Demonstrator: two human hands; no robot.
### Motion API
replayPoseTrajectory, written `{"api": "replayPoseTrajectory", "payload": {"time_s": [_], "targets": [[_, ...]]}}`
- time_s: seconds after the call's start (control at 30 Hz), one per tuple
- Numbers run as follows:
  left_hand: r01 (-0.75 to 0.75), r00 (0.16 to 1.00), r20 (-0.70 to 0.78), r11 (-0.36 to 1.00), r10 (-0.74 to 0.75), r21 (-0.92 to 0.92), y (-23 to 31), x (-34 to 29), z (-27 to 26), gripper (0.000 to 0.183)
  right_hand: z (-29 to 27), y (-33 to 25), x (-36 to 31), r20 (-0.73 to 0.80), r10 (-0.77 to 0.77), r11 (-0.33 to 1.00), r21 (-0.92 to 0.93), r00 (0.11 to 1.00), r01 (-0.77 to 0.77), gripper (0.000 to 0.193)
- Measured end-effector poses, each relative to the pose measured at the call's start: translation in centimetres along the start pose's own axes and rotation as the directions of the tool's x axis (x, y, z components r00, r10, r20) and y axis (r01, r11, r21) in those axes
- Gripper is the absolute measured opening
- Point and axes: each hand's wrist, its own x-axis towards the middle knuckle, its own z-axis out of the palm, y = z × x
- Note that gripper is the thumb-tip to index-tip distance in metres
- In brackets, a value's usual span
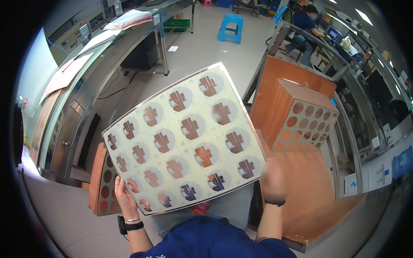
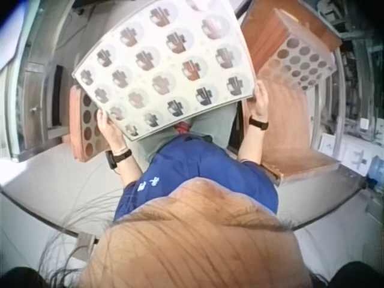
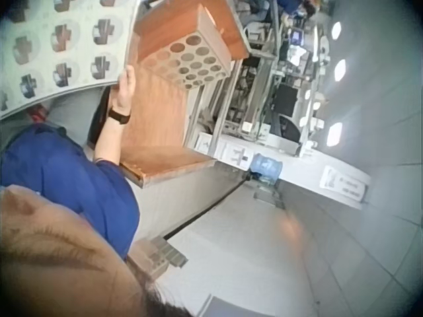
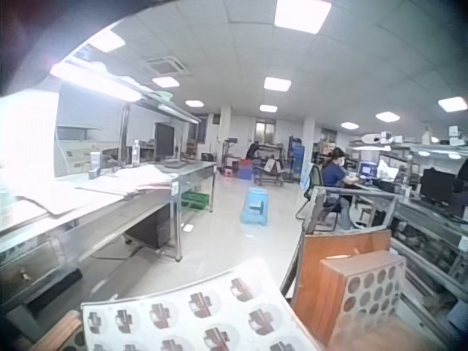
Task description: Inspecting and flipping large etched metal sheets or circuit board panels on a production floor.
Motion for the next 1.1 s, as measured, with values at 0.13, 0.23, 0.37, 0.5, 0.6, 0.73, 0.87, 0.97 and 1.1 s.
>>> {"api": "replayPoseTrajectory", "payload": {"time_s": [0.13,0.23,0.37,0.5,0.6,0.73,0.87,0.97,1.1], "targets": [[0.006,0.999,0.042,1.000,-0.006,-0.006,-0.1,0.2,-0.7,0.015,0.5,-0.1,0.2,-0.018,-0.011,1.000,0.005,1.000,0.011,0.027],[0.026,1.000,0.016,0.999,-0.026,-0.019,0.5,-0.2,0.3,0.017,0.4,0.3,0.2,-0.031,0.012,0.999,0.030,0.999,-0.011,0.029],[0.032,0.994,-0.100,0.999,-0.036,-0.035,0.9,-0.3,1.5,0.017,0.4,0.5,0.4,-0.008,-0.009,0.999,0.031,1.000,0.009,0.031],[0.028,0.999,0.046,0.999,-0.027,-0.025,1.1,-0.1,0.4,0.017,-0.3,0.6,0.9,0.027,-0.032,0.998,0.051,0.999,0.030,0.040],[0.001,1.000,-0.007,1.000,-0.001,0.005,1.6,0.2,0.1,0.019,0.5,-0.7,1.6,-0.020,-0.004,0.998,-0.057,1.000,0.002,0.048],[0.011,0.999,0.033,0.999,-0.010,-0.039,2.3,0.0,1.0,0.022,0.5,-2.3,2.7,0.138,0.004,0.955,-0.295,0.990,0.038,0.039],[-0.043,0.979,0.194,0.991,0.067,-0.125,3.0,-0.2,1.1,0.016,1.0,-2.7,3.8,0.157,-0.135,0.915,-0.358,0.978,0.184,0.034],[-0.121,0.920,0.348,0.975,0.180,-0.185,3.0,-0.1,0.3,0.017,-0.1,-1.9,4.4,0.131,-0.284,0.904,-0.293,0.950,0.311,0.035],[-0.316,0.863,0.332,0.920,0.380,-0.230,3.1,-1.1,3.8,0.024,-2.0,-1.1,5.0,0.153,-0.327,0.926,-0.146,0.932,0.349,0.042]]}}
